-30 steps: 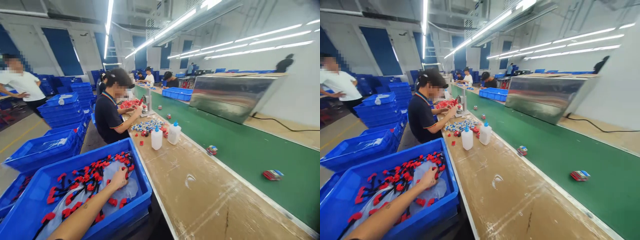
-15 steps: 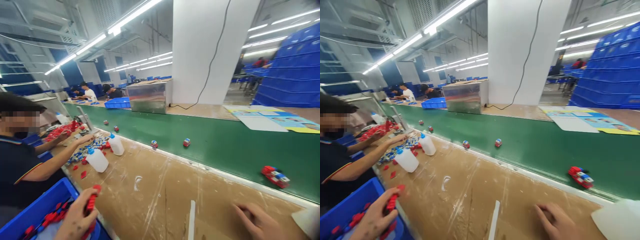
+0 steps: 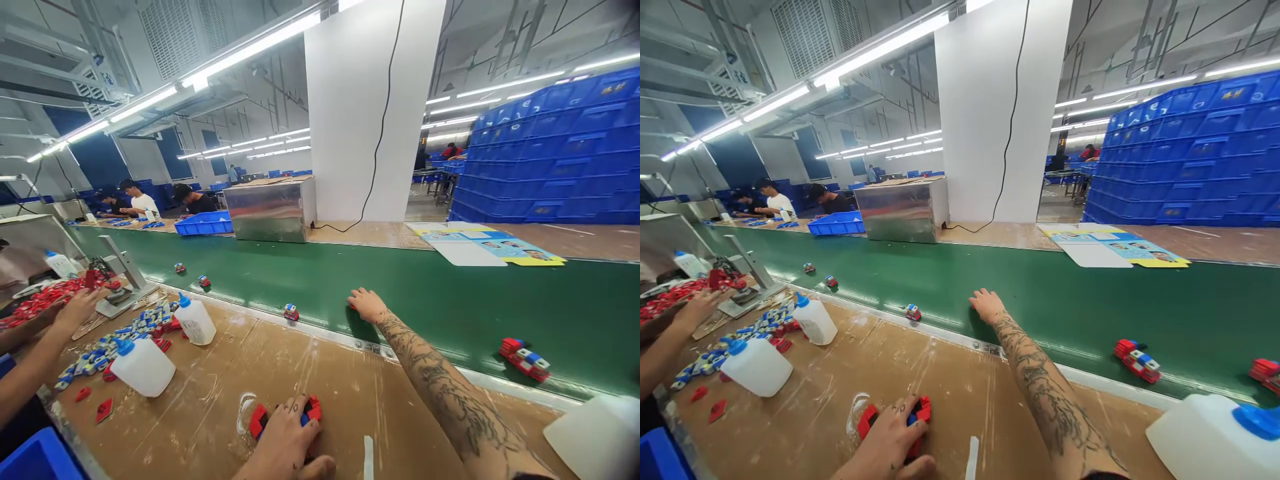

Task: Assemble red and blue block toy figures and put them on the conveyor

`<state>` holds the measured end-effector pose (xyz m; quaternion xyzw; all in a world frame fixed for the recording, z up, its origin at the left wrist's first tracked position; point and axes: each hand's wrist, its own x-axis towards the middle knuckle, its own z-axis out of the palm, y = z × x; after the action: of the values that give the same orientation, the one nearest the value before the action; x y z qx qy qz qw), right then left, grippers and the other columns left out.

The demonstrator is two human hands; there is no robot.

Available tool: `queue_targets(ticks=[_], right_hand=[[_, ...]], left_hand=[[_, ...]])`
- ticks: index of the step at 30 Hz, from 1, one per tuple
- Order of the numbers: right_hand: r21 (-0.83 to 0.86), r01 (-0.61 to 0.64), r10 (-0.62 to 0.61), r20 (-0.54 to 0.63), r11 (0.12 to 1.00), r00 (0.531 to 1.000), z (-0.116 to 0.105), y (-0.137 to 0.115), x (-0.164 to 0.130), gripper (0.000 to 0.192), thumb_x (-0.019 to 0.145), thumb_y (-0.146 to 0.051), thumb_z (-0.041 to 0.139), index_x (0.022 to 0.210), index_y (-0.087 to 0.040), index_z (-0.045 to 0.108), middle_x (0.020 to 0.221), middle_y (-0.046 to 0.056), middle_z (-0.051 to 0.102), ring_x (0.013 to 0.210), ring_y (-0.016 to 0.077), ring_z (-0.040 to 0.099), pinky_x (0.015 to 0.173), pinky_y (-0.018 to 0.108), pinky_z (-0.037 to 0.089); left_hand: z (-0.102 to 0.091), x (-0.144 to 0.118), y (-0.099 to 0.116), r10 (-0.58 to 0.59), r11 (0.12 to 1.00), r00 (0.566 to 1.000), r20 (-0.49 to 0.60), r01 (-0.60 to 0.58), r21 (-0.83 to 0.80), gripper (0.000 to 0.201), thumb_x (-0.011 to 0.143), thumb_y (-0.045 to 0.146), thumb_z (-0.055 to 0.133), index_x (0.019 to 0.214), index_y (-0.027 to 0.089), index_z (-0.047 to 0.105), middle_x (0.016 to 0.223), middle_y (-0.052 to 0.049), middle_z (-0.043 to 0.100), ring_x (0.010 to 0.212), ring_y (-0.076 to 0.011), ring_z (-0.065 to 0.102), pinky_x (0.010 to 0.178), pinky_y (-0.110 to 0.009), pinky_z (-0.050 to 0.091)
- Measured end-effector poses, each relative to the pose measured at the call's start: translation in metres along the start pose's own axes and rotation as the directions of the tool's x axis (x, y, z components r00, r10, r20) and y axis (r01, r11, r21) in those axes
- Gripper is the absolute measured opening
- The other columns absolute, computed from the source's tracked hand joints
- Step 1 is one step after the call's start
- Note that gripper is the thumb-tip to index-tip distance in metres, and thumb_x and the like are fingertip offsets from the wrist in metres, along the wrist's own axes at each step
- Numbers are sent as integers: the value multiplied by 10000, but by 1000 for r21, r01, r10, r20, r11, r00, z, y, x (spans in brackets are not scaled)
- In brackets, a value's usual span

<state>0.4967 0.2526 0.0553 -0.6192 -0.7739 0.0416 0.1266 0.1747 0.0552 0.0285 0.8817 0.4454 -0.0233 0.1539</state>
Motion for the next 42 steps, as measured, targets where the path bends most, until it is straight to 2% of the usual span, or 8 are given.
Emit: queue_targets(ticks=[7, 12, 18, 22, 25, 29, 34, 42], right_hand=[[205, -14, 18, -21, 979, 1000, -13, 9, -22, 120, 919, -265, 664, 978, -161, 656, 1073, 65, 645, 941, 211, 619, 866, 399, 508], [495, -24, 101, -128, 869, 987, -37, -5, -130, 194, 780, -230, 633, 971, -201, 643, 883, 15, 668, 785, 195, 600, 752, 306, 472], [797, -123, 320, -91, 591, 943, -27, -28, -273, 269, 730, -361, 650, 952, -210, 637, 760, 4, 618, 697, 202, 567, 654, 299, 451], [932, -144, 422, -11, 334, 907, -4, -43, -329, 296, 787, -504, 583, 849, -216, 554, 771, 12, 575, 603, 161, 496, 522, 251, 375], [985, -165, 513, 113, 57, 851, 4, -53, -347, 349, 834, -540, 602, 997, -236, 557, 808, 6, 577, 578, 136, 456, 476, 214, 290], [963, -126, 469, 228, -239, 853, 6, -55, -349, 523, 821, -574, 673, 1210, -242, 567, 672, -35, 502, 522, 113, 385, 437, 192, 213], [917, -73, 340, 219, -392, 914, 13, -53, -346, 600, 726, -460, 831, 1231, -208, 629, 766, 10, 623, 563, 123, 461, 434, 198, 353], [801, 11, 334, 238, -599, 912, 13, -49, -353, 570, 629, -641, 855, 978, -201, 760, 801, 42, 716, 576, 118, 571, 484, 201, 439]], left_hand=[[-17, 21, 11, 2, 998, 996, -86, 4, 67, 169, 840, 263, 539, 988, 232, 615, 1075, -101, 665, 1030, -323, 585, 886, -494, 460], [-25, 41, 22, 84, 995, 995, -61, -81, 52, 474, 840, 157, 482, 1314, 135, 498, 1114, -162, 668, 1029, -319, 609, 887, -427, 477], [-12, 45, 51, 300, 954, 953, -46, -300, -4, 268, 797, 58, 476, 994, 188, 602, 1060, -78, 653, 995, -232, 606, 914, -327, 475], [8, 28, 58, 364, 932, 931, -17, -364, 2, 411, 743, -26, 465, 1039, 200, 640, 1447, -102, 447, 1346, -276, 405, 1137, -392, 332], [7, 11, 54, 243, 967, 966, -91, -249, -56, 603, 731, -50, 430, 1223, 247, 613, 1537, -72, 338, 1430, -263, 302, 1173, -394, 290], [-8, -1, 60, -30, 991, 994, -101, 16, -131, 449, 840, 73, 436, 1250, 171, 589, 1249, -131, 580, 1176, -247, 554, 1020, -356, 430], [-8, 10, 77, -163, 972, 986, -47, 152, -177, 302, 833, 330, 607, 1045, 118, 642, 1026, -157, 639, 1030, -323, 593, 904, -394, 438], [3, 31, 84, -116, 743, 992, 42, 114, -659, 266, 695, 400, 667, 779, 155, 609, 677, 4, 580, 547, -127, 490, 509, -222, 364]])
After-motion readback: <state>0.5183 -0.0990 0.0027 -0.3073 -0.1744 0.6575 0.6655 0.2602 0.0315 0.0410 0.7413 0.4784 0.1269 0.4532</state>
